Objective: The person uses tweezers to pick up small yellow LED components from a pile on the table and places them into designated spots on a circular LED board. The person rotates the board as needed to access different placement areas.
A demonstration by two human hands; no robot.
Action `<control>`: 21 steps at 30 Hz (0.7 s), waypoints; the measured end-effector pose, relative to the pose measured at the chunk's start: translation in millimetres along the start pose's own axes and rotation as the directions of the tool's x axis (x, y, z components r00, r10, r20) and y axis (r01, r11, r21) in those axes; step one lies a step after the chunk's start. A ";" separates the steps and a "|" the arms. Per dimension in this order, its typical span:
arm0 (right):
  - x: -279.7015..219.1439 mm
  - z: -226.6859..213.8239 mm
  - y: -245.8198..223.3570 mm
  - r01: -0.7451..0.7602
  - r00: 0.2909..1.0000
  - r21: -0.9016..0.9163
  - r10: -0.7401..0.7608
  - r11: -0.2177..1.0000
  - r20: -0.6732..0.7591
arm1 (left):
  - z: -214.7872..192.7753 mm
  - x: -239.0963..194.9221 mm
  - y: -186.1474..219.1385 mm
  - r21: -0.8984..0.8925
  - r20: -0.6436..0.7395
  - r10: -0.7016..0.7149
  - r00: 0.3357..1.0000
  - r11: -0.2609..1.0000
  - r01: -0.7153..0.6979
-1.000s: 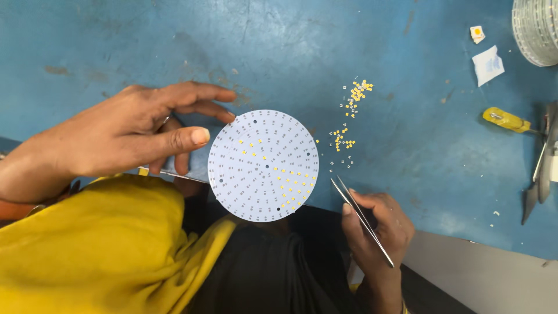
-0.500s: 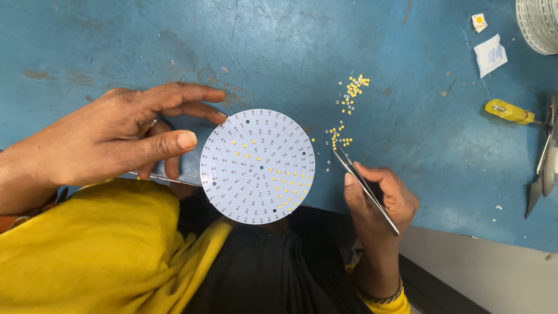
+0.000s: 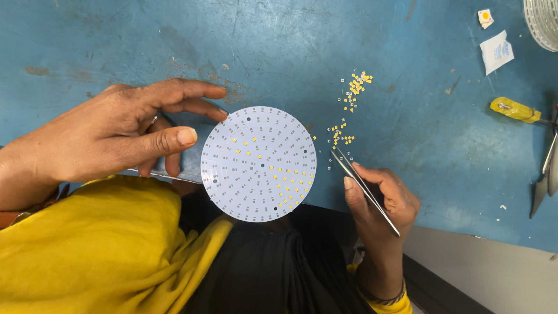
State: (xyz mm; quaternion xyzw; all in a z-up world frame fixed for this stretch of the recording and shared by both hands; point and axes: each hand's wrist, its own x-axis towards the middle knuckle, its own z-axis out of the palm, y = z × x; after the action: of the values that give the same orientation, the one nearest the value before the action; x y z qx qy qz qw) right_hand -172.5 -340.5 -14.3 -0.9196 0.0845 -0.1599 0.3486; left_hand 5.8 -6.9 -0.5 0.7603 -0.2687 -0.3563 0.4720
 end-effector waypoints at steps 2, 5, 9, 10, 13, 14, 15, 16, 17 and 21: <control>-0.4 -0.3 0.7 0.040 0.999 0.010 -0.040 0.999 0.004 | 0.2 0.0 1.2 0.001 0.001 0.012 1.000 1.000 -0.012; -3.7 -1.6 1.3 0.047 0.999 0.006 -0.047 0.999 -0.001 | -0.2 0.5 6.1 0.025 -0.001 0.001 1.000 1.000 -0.001; -28.2 4.7 -6.6 0.211 0.975 0.000 -0.210 0.978 -0.066 | -0.6 -3.2 6.4 -0.019 0.001 0.068 0.998 0.998 -0.068; -38.0 7.8 -10.4 0.253 0.967 0.033 -0.252 0.967 -0.036 | -1.9 -4.1 4.8 -0.049 0.005 0.119 0.993 0.992 -0.119; -59.7 18.1 -16.8 0.345 0.937 0.085 -0.348 0.935 0.025 | -0.5 -5.9 -0.7 0.000 -0.013 0.116 0.993 0.993 -0.116; -64.4 21.4 -17.4 0.351 0.934 0.071 -0.354 0.934 0.035 | 0.3 -6.3 -2.1 -0.006 -0.016 0.124 0.992 0.992 -0.124; -68.2 23.3 -17.7 0.358 0.932 0.058 -0.360 0.932 0.044 | 1.1 -7.1 -2.8 -0.012 -0.020 0.131 0.991 0.991 -0.132; -70.7 24.9 -17.9 0.369 0.928 0.060 -0.371 0.928 0.042 | 1.1 -8.1 -2.9 -0.013 -0.023 0.143 0.989 0.990 -0.143; -72.4 25.8 -18.1 0.379 0.923 0.062 -0.382 0.923 0.040 | 1.8 -9.6 -2.6 -0.010 -0.027 0.144 0.989 0.989 -0.144; -74.4 28.8 -19.6 0.376 0.925 0.070 -0.378 0.924 0.024 | 3.5 -9.5 -1.4 0.024 -0.042 0.144 0.989 0.989 -0.143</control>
State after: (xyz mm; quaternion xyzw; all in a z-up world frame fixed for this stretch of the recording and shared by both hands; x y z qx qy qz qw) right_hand -231.0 -288.4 -39.0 -0.9098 -0.1055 -0.2095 0.3423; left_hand -2.6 -1.1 -0.2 0.7515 -0.3159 -0.3019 0.4944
